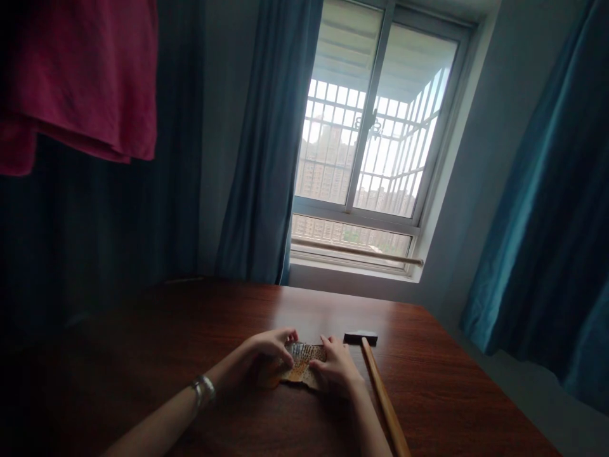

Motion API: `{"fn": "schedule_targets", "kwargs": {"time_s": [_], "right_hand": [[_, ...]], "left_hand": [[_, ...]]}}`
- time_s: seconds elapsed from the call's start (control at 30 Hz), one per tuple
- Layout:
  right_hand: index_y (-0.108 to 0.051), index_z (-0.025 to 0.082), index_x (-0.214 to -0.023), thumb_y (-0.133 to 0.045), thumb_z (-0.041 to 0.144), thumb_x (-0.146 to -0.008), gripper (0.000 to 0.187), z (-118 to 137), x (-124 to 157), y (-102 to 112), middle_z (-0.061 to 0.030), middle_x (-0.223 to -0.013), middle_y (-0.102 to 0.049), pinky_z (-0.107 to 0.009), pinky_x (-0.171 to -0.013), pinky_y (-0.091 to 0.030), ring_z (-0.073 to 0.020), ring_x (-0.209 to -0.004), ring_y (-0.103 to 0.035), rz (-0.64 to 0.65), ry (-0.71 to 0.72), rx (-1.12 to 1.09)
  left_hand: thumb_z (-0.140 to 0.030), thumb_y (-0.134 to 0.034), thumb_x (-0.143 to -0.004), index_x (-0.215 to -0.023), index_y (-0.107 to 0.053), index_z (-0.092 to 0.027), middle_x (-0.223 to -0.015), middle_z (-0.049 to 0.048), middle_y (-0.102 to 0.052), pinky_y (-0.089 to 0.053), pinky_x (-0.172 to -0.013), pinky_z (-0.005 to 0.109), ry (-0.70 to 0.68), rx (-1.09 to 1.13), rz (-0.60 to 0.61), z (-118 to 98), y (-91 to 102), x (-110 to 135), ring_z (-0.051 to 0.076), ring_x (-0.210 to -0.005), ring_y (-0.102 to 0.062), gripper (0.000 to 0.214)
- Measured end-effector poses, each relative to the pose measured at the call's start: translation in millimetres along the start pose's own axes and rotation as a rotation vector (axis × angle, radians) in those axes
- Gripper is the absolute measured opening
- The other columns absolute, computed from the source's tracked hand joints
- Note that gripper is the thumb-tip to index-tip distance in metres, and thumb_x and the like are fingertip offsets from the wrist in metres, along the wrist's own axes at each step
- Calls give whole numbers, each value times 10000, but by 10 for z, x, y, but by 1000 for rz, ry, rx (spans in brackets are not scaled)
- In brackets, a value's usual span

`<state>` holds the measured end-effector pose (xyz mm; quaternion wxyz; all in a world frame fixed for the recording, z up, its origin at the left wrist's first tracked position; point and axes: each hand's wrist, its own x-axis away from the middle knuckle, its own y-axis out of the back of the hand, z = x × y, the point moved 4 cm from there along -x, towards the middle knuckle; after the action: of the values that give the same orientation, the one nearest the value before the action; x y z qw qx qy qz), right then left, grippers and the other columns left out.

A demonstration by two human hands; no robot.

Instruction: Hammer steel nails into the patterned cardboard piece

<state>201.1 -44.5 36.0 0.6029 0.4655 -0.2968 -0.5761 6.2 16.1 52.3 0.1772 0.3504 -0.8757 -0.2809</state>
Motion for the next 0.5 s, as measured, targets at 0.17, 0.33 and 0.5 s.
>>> {"fn": "schedule_targets", "kwargs": {"time_s": [0.17,0.33,0.5], "right_hand": [[-571,235,-1167,-612,514,-665,576,-29,-7,-39,-70,-1038,-570,-327,-850,-338,-237,-968,-501,14,-26,-23],[-544,207,-1210,-663,499,-613,675,-93,-33,-73,-77,-1069,-554,-315,-844,-351,-243,-978,-497,-4,-61,-93],[-554,225,-1198,-676,519,-590,686,-70,-23,-26,-82,-1067,-580,-347,-876,-315,-257,-997,-494,26,-90,-61]], "left_hand": [[-256,-779,-443,-951,-585,-208,-930,34,-580,-415,-669,277,-29,13,14,-35,-6,14,216,-827,-533,547],[-267,-784,-444,-942,-576,-215,-910,26,-578,-417,-676,271,-59,11,34,-54,-4,15,211,-826,-529,542],[-235,-764,-466,-952,-547,-200,-904,15,-566,-420,-666,261,-51,0,74,-60,-20,3,199,-819,-527,534]]}}
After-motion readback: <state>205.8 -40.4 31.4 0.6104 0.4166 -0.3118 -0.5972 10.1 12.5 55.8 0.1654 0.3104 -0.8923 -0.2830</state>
